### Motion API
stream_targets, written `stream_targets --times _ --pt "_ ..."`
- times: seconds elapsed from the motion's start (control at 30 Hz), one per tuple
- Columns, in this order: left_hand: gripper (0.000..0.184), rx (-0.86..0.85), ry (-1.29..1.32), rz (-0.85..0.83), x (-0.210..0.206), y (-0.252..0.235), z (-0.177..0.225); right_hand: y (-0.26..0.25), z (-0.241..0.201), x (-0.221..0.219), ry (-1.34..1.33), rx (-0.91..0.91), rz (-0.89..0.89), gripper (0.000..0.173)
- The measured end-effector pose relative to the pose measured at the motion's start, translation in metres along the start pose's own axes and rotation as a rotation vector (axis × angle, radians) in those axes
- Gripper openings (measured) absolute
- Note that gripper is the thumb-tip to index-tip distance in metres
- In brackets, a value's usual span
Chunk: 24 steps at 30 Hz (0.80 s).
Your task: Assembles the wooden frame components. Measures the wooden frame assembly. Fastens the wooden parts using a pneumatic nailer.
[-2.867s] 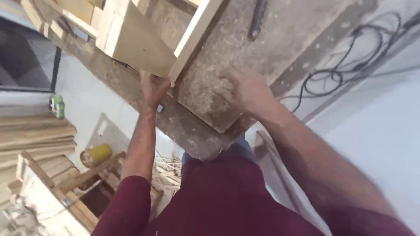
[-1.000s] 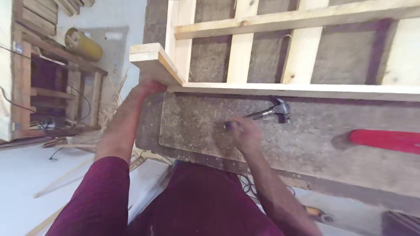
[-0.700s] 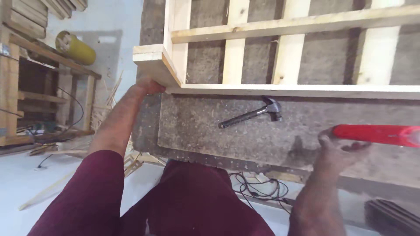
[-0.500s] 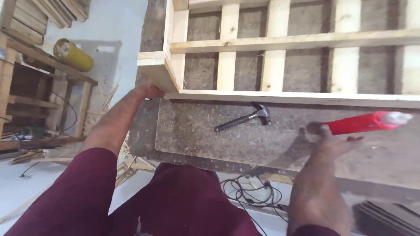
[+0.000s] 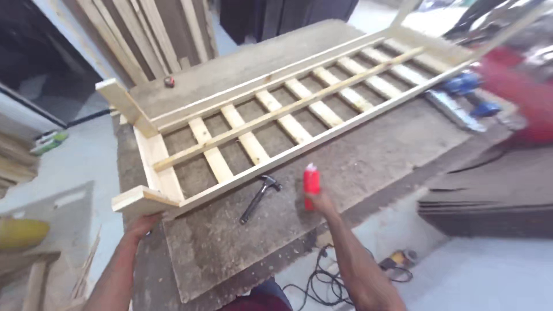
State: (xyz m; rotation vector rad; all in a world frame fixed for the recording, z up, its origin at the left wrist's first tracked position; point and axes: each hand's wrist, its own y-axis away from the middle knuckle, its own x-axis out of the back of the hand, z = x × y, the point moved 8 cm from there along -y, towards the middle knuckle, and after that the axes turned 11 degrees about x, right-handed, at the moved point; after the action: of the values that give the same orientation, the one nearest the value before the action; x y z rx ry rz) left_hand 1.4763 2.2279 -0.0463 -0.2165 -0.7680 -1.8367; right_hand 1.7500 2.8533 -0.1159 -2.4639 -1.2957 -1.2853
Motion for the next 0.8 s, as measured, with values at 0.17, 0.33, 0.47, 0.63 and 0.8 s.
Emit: stream_targets --times 0.17,0.33,0.47,0.63,0.8 --pt "0.049 -0.092 -0.191 0.063 0.011 0.007 0.007 0.135 0.006 0.054 0.725 0.119 -0.433 0.053" --pt "0.070 -0.259 0.482 0.138 0.041 0.043 0.039 0.210 0.010 0.231 -0.058 0.035 0.600 0.077" --pt "0.071 -0.274 0.671 0.196 0.035 0.070 0.064 0.216 0.017 0.242 -0.213 -0.136 0.663 0.081" --pt "0.063 -0.047 0.645 0.065 -0.031 0.086 0.100 0.235 -0.139 0.218 0.340 0.247 0.148 0.060" --pt "0.048 0.123 0.788 -0.153 -0.084 0.094 0.108 0.255 -0.247 0.219 -0.585 1.044 0.274 0.061"
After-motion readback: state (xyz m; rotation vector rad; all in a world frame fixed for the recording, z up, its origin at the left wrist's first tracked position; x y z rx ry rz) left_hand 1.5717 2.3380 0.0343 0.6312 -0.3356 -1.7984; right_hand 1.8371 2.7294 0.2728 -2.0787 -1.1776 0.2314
